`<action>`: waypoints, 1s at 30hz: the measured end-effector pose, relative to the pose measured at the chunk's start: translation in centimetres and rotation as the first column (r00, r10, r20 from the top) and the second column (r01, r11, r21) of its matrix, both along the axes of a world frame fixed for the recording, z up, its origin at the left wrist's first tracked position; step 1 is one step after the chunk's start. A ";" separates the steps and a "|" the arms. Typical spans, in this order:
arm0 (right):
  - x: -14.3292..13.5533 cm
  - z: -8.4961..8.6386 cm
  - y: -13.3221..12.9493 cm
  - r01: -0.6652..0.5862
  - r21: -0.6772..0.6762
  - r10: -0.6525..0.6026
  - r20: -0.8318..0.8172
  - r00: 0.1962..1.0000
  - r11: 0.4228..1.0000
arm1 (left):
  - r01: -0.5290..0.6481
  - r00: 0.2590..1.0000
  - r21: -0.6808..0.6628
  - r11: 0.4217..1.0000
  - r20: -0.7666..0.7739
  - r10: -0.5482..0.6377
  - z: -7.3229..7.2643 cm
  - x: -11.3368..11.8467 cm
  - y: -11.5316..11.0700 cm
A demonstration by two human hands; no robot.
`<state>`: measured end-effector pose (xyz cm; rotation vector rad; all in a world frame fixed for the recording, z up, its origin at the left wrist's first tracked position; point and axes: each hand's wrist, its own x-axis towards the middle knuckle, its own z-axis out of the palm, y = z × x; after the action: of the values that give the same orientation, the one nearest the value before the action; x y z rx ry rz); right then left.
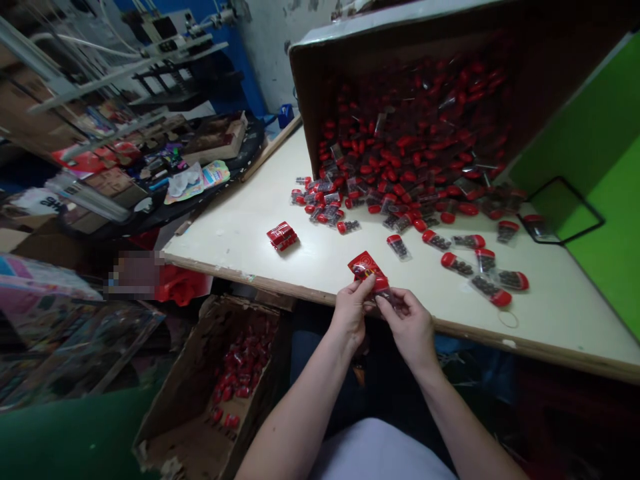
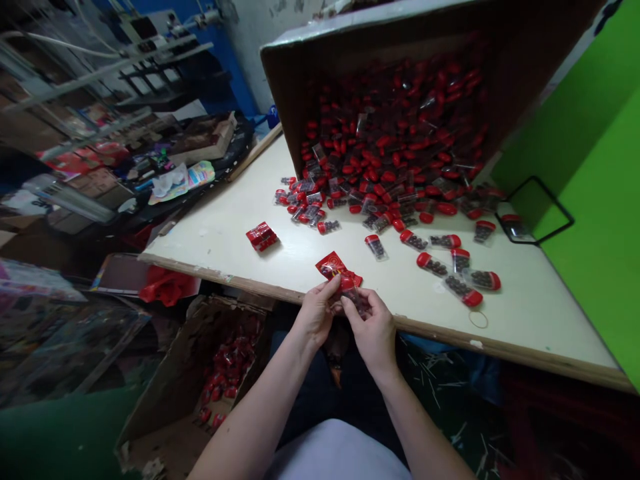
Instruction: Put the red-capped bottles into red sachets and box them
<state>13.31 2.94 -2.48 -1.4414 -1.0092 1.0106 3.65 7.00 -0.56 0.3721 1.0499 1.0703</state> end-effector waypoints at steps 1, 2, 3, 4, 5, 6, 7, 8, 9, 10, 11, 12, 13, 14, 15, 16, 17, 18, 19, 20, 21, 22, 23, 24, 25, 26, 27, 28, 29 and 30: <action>0.1 0.0 0.0 -0.012 -0.001 0.012 -0.017 1.000 1.000 | 0.020 1.000 0.011 1.000 -0.009 -0.020 0.0 -0.1 0.0; 0.2 0.1 0.1 -0.031 -0.002 0.031 -0.051 0.998 1.000 | 0.040 0.999 0.025 0.999 -0.015 -0.040 0.0 -0.2 0.0; 0.3 0.2 0.2 -0.050 -0.004 0.049 -0.095 0.994 0.999 | 0.059 0.998 0.040 0.997 -0.019 -0.058 0.0 -0.3 0.0; 0.4 0.4 0.3 -0.071 -0.007 0.070 -0.144 0.987 0.997 | 0.076 0.997 0.055 0.996 -0.020 -0.075 0.1 -0.5 0.0; 0.5 0.5 0.3 -0.091 -0.011 0.088 -0.194 0.977 0.996 | 0.091 0.996 0.070 0.993 -0.018 -0.090 0.1 -0.6 0.0; 0.6 0.7 0.4 -0.110 -0.019 0.102 -0.242 0.965 0.994 | 0.102 0.995 0.083 0.991 -0.014 -0.101 0.1 -0.7 0.0; 0.6 0.8 0.5 -0.125 -0.030 0.112 -0.283 0.953 0.992 | 0.107 0.994 0.095 0.990 -0.012 -0.106 0.1 -0.7 -0.1; 0.6 0.9 0.5 -0.136 -0.042 0.116 -0.310 0.944 0.990 | 0.105 0.994 0.104 0.989 -0.015 -0.104 0.1 -0.8 -0.1; 0.6 0.9 0.5 -0.141 -0.052 0.117 -0.317 0.941 0.989 | 0.097 0.995 0.108 0.989 -0.023 -0.095 0.1 -0.8 -0.2; 0.5 0.9 0.5 -0.137 -0.055 0.115 -0.299 0.947 0.989 | 0.084 0.996 0.109 0.990 -0.036 -0.081 0.1 -0.8 -0.2; 0.4 0.8 0.4 -0.123 -0.053 0.106 -0.253 0.962 0.991 | 0.069 0.997 0.106 0.992 -0.050 -0.064 0.0 -0.7 -0.3; 0.3 0.7 0.3 -0.099 -0.045 0.090 -0.173 0.981 0.994 | 0.049 0.997 0.103 0.994 -0.065 -0.042 -0.1 -0.7 -0.3; 0.2 0.6 0.2 -0.069 -0.029 0.067 -0.066 0.996 0.997 | 0.027 0.997 0.099 0.995 -0.079 -0.019 -0.1 -0.7 -0.4; 0.2 0.5 0.0 -0.038 -0.006 0.039 0.051 0.998 0.999 | 0.008 0.996 0.096 0.995 -0.091 0.001 -0.2 -0.6 -0.4; 0.1 0.5 -0.1 -0.014 0.017 0.012 0.153 0.988 1.000 | -0.006 0.995 0.096 0.995 -0.101 0.016 -0.3 -0.6 -0.4; 0.1 0.4 -0.1 0.000 0.033 -0.007 0.215 0.977 0.999 | -0.012 0.994 0.097 0.995 -0.108 0.023 -0.3 -0.7 -0.5; 0.1 0.4 -0.2 -0.001 0.036 -0.007 0.220 0.975 0.999 | -0.008 0.993 0.100 0.995 -0.114 0.019 -0.3 -0.7 -0.5; 0.1 0.4 -0.1 -0.019 0.024 0.014 0.166 0.986 1.000 | 0.009 0.993 0.105 0.994 -0.114 0.003 -0.2 -0.8 -0.5; 0.2 0.5 -0.1 -0.048 0.005 0.048 0.066 0.997 0.999 | 0.035 0.994 0.112 0.993 -0.109 -0.023 -0.2 -0.9 -0.5; 0.2 0.5 0.0 -0.084 -0.016 0.083 -0.058 0.995 0.996 | 0.064 0.994 0.121 0.991 -0.101 -0.052 -0.1 -1.1 -0.5; 0.3 0.6 0.1 -0.118 -0.033 0.110 -0.179 0.978 0.992 | 0.093 0.993 0.129 0.987 -0.089 -0.082 0.0 -1.2 -0.5; 0.4 0.6 0.2 -0.146 -0.047 0.127 -0.278 0.952 0.988 | 0.121 0.991 0.133 0.984 -0.076 -0.111 0.1 -1.4 -0.5; 0.4 0.7 0.3 -0.168 -0.060 0.137 -0.347 0.928 0.984 | 0.144 0.989 0.136 0.980 -0.063 -0.137 0.1 -1.5 -0.5; 0.5 0.7 0.4 -0.182 -0.070 0.142 -0.385 0.912 0.981 | 0.163 0.986 0.137 0.977 -0.049 -0.158 0.2 -1.6 -0.5; 0.5 0.7 0.4 -0.188 -0.074 0.145 -0.390 0.909 0.979 | 0.177 0.984 0.138 0.975 -0.039 -0.173 0.2 -1.7 -0.5; 0.4 0.7 0.4 -0.183 -0.074 0.144 -0.359 0.922 0.980 | 0.182 0.983 0.138 0.974 -0.033 -0.179 0.2 -1.7 -0.5; 0.3 0.7 0.3 -0.159 -0.069 0.132 -0.289 0.948 0.985 | 0.173 0.985 0.136 0.975 -0.036 -0.170 0.2 -1.7 -0.5; 0.2 0.6 0.2 -0.120 -0.056 0.108 -0.188 0.976 0.991 | 0.152 0.988 0.132 0.980 -0.045 -0.147 0.2 -1.6 -0.6; 0.1 0.6 0.1 -0.077 -0.036 0.074 -0.072 0.995 0.996 | 0.120 0.992 0.125 0.985 -0.056 -0.114 0.1 -1.5 -0.6; -0.1 0.6 0.0 -0.038 -0.013 0.038 0.039 0.999 0.999 | 0.083 0.995 0.117 0.990 -0.068 -0.075 0.1 -1.3 -0.7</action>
<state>13.24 2.90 -1.86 -1.4619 -1.0641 1.0208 2.31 6.31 -0.42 0.5432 1.0217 1.0581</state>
